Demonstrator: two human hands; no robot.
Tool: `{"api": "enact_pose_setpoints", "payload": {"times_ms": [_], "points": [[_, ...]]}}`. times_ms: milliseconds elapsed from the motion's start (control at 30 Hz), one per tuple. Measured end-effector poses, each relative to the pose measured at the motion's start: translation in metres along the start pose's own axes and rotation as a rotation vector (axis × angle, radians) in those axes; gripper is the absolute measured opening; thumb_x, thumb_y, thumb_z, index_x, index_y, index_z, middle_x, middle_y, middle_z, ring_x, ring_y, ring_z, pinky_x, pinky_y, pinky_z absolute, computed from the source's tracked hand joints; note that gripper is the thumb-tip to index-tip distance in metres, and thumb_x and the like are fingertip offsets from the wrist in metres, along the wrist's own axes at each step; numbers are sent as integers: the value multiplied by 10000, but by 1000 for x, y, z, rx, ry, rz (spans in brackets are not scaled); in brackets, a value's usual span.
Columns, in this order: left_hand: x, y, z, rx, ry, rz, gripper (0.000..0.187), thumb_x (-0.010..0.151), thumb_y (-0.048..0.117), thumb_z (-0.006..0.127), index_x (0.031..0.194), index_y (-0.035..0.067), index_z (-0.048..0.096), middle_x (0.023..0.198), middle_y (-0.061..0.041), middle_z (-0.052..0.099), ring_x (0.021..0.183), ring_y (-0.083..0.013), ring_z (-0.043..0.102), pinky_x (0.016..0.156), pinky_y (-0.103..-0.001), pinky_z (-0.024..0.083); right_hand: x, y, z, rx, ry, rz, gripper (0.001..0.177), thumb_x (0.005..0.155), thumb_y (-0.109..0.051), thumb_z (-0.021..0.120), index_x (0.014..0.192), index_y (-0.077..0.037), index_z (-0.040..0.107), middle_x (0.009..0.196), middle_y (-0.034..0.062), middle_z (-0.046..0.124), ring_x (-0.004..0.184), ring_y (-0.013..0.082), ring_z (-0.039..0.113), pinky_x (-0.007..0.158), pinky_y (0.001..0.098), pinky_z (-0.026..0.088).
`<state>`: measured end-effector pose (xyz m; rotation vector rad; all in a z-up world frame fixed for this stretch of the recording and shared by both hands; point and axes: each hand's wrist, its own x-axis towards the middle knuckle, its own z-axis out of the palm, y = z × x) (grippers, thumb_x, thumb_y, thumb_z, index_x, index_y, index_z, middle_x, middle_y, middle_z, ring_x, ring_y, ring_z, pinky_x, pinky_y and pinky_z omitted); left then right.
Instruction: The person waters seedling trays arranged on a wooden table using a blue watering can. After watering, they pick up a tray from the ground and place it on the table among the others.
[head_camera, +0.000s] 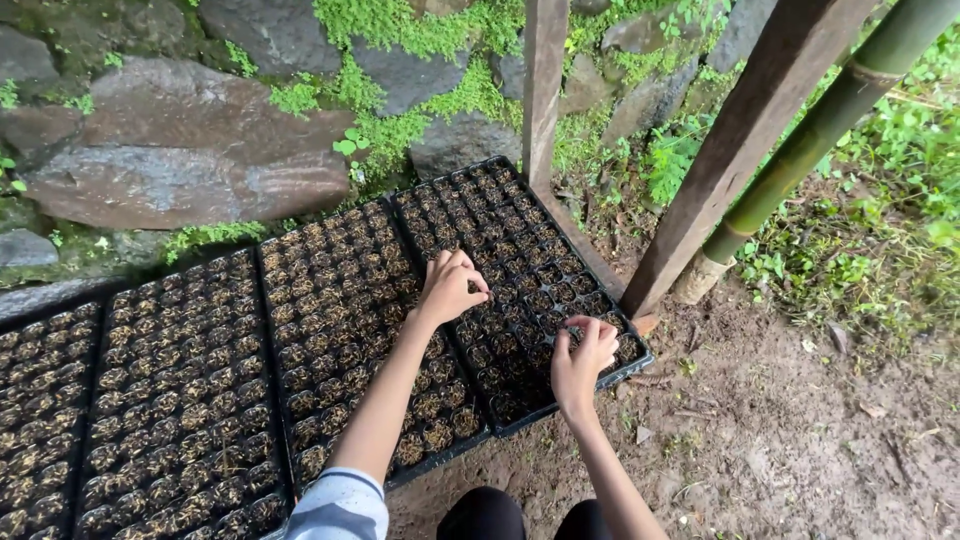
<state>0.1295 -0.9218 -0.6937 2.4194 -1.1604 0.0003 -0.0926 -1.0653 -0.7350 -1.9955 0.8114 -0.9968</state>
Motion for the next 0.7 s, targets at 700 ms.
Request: {"api": "enact_pose_setpoints", "payload": {"times_ms": [700], "points": [[7, 52, -25, -247, 58, -136, 306, 957, 272, 614, 1252, 222, 678, 1292, -97, 580, 1273, -276, 448, 1069, -487, 406, -13, -23, -77, 229, 189, 164, 397, 882, -207, 585, 1224, -64, 444, 1239, 140, 326, 1167, 226, 335, 984, 467, 366]]}}
